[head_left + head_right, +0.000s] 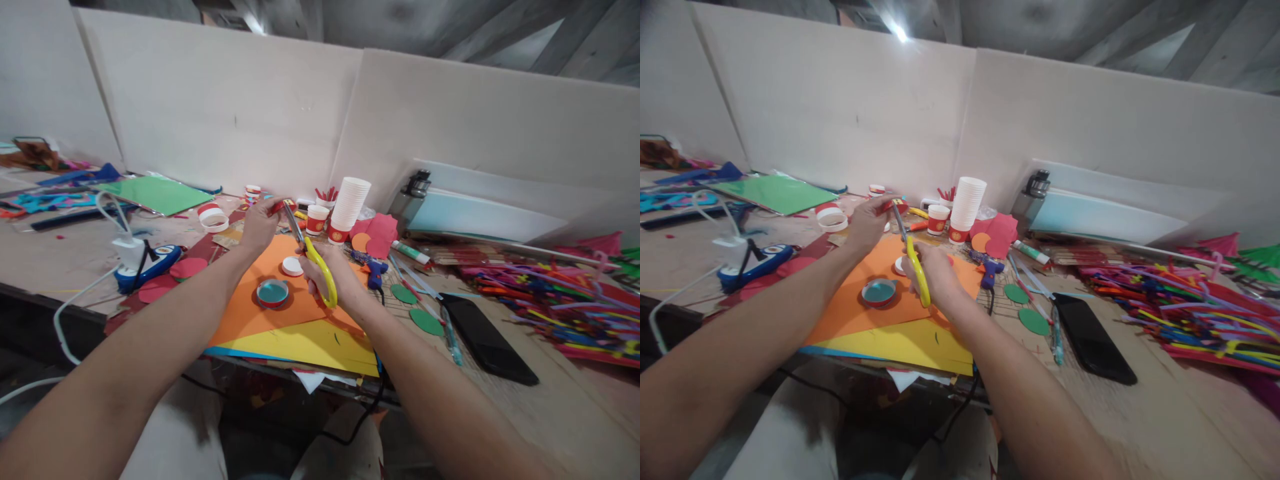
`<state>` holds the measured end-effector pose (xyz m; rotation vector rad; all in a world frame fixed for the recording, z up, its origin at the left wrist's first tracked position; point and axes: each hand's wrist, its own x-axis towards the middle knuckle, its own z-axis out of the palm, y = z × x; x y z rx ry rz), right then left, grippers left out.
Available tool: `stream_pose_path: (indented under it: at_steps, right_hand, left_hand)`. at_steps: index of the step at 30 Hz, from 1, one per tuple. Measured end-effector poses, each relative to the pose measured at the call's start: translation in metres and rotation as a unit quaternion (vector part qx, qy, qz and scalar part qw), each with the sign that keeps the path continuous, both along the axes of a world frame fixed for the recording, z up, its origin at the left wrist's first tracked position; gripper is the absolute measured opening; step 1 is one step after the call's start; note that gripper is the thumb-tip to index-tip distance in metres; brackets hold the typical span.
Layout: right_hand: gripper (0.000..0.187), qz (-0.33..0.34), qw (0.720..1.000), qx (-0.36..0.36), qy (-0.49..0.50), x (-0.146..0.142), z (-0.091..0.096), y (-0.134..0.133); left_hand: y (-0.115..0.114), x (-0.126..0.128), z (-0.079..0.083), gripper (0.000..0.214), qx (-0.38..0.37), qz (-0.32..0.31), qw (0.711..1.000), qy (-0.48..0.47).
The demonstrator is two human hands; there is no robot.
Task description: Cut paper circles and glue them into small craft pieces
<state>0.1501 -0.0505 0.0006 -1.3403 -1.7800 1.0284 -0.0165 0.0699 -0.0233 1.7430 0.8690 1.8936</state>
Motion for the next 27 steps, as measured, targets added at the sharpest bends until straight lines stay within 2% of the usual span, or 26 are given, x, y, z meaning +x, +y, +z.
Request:
stream_pose_path:
  at_steps: [7, 11, 20, 25, 27]
  right_hand:
    - [0.033, 0.002, 1.0, 0.003, -0.008, 0.002, -0.003, 0.005]
    - [0.029, -0.007, 0.999, 0.028, -0.026, 0.002, -0.004, 0.006]
    - [0.031, 0.018, 0.993, 0.09, -0.072, 0.008, -0.002, 0.01]
    - [0.03, 0.043, 0.991, 0.117, -0.042, 0.006, 0.003, 0.005]
    - [0.027, 0.047, 0.994, 0.098, -0.017, 0.006, 0.005, 0.003]
  left_hand:
    - [-0.006, -0.002, 0.004, 0.038, -0.012, 0.054, 0.998, 0.041]
    - [-0.008, -0.002, 0.006, 0.036, -0.024, 0.075, 0.996, 0.048]
    - [-0.006, -0.002, 0.004, 0.035, -0.016, 0.062, 0.997, 0.036]
    - [0.004, -0.004, 0.0, 0.034, -0.02, 0.026, 0.999, -0.038]
    - [0.006, -0.003, 0.0, 0.032, -0.031, -0.005, 0.997, -0.075]
